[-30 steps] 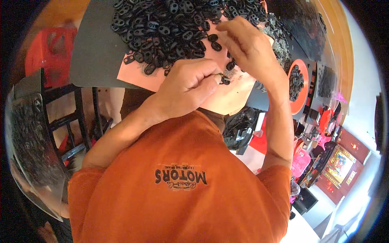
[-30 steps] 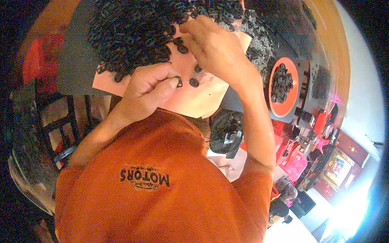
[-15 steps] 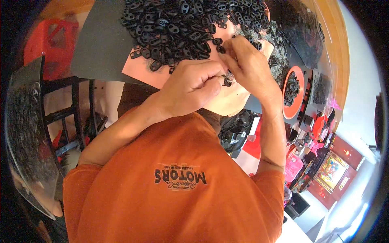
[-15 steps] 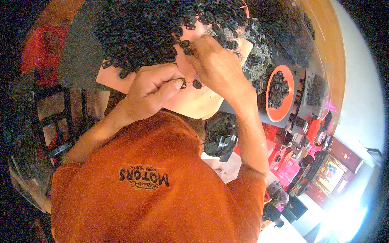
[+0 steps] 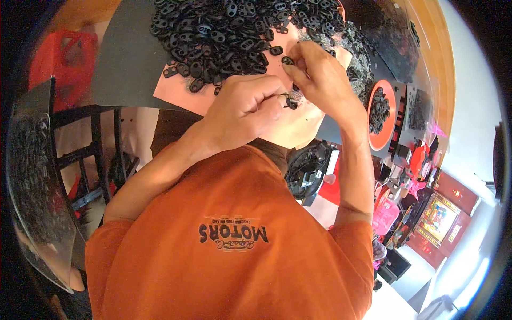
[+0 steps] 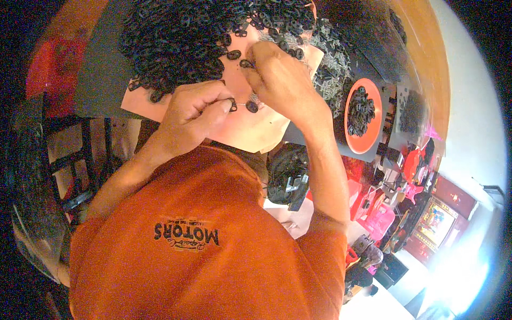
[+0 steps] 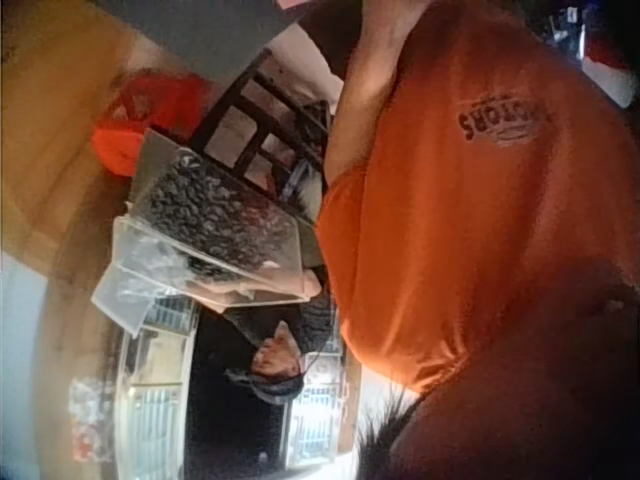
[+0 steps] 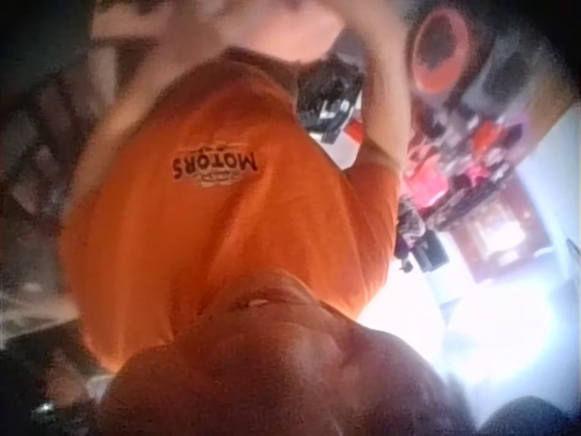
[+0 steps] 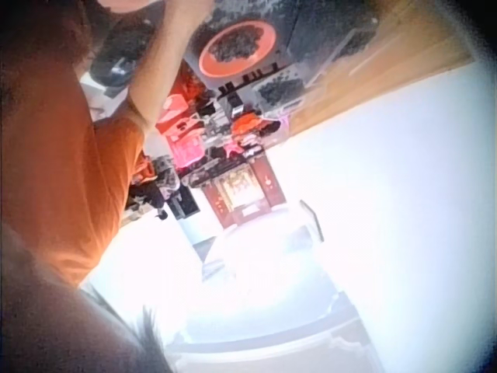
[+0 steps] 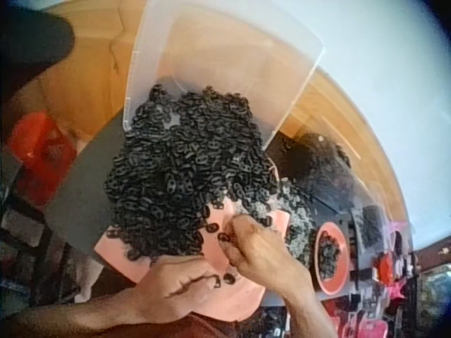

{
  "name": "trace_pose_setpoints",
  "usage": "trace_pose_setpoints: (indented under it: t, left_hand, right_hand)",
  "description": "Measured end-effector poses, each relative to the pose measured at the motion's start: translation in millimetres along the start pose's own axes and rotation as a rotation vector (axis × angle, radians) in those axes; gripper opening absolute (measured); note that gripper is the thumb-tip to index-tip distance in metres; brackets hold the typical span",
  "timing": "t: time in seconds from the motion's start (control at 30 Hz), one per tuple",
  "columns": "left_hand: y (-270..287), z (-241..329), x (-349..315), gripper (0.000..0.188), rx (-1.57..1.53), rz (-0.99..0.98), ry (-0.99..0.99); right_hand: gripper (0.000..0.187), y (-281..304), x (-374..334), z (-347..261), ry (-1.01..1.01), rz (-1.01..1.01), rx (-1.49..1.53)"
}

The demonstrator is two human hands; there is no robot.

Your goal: The person sits at a table and repeatedly picks up small black plastic components and metal springs. They insert the springs into the plastic parts by hand, one at a time, and place the assembled units back onto the table.

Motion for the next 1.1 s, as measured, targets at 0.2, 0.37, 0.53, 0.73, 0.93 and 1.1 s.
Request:
trace_pose_setpoints:
  t: [0.2, 0.37, 0.53, 0.73, 0.93, 1.1]
  left_hand:
    - [2.2, 0.3, 0.3, 0.017, 0.037, -0.015, -0.006]
    - [0.2, 0.6, 0.3, 0.017, 0.022, 0.004, -0.01]
    - [0.7, 0.3, -0.2, 0.016, 0.024, 0.001, -0.016]
    - [0.1, -2.7, -2.4, 0.014, -0.124, 0.013, 0.037]
    - [1.8, -5.8, -4.7, 0.016, -0.178, 0.002, 0.093]
    - [5.2, -0.8, -5.4, 0.017, -0.184, -0.039, 0.135]
  right_hand:
    - [0.021, 0.4, 1.2, -2.4, -0.02, -0.02, -0.004]
    - [0.017, -6.6, 2.9, -5.1, 0.008, 0.027, -0.073]
    - [0.017, 0.2, -3.6, -0.2, -0.091, 0.002, 0.241]
    - [0.014, -5.0, -23.5, -24.0, -0.18, -0.035, 0.78]
    - [0.018, -7.4, -31.4, -24.9, -0.278, -0.004, 1.064]
    - [0.019, -12.4, -31.2, -20.4, -0.277, -0.006, 1.13]
Point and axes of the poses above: each hand's wrist, its own x-axis towards the middle knuckle, its own y-axis out of the back of the hand, z = x × y, the point moved 2 cm from there along x, towards the middle knuckle, and after that the axes turned 3 degrees about x, right-handed, at the moved point
